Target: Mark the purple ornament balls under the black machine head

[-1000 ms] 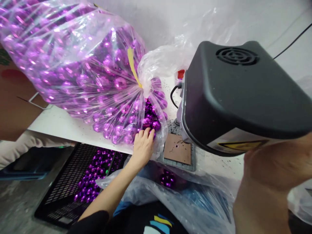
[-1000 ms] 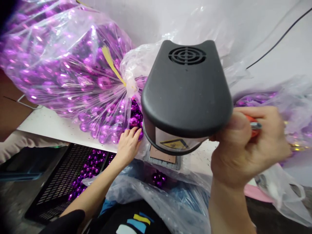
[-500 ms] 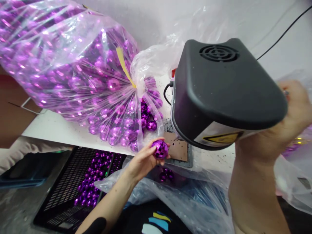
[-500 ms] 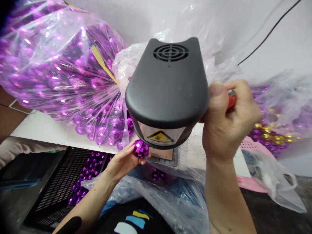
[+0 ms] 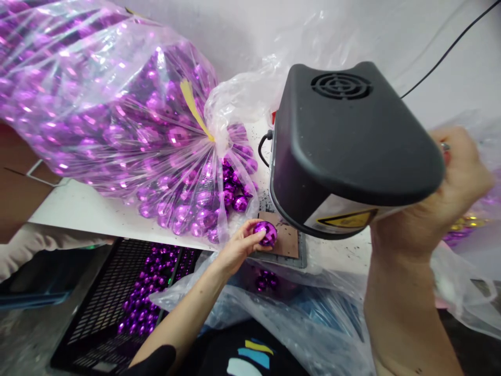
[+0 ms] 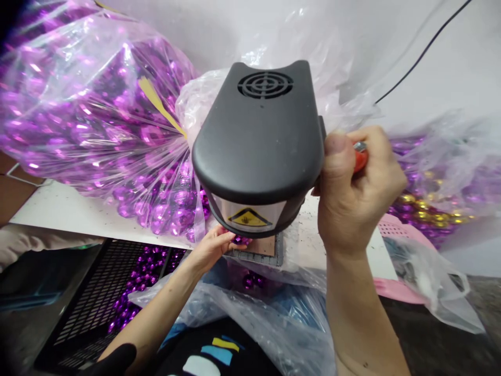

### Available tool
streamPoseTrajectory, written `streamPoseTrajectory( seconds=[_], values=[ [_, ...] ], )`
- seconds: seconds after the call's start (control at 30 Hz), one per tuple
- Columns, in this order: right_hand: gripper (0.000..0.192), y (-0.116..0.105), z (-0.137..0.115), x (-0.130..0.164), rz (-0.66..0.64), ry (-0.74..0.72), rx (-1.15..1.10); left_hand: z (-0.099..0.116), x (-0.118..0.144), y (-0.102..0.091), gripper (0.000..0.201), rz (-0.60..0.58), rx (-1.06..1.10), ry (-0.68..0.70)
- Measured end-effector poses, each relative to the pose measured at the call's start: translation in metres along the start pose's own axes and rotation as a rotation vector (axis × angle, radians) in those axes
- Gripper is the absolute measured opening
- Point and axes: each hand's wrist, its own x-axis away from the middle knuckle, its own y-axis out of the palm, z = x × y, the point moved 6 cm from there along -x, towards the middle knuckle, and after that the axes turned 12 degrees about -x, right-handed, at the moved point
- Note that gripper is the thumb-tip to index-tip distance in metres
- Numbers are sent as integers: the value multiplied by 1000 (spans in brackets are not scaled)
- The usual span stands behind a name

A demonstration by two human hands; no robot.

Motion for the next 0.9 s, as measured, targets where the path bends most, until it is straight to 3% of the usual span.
streamPoseTrajectory(
  seconds=[0.23, 0.6, 0.73, 0.9],
  values=[
    [39, 1, -1, 1, -21, -40, 42, 5, -18, -5, 45, 162, -455, 277],
    [41, 1, -2, 1, -46, -38, 22, 6, -11, 17, 42, 265, -1109, 593],
    [40, 3, -2, 3, -52, -5, -29, 0, -15, 27, 42, 248, -1207, 623],
    [38, 3, -2, 4, -48, -4, -21, -8, -17, 26, 45, 272, -1160, 673]
  ],
)
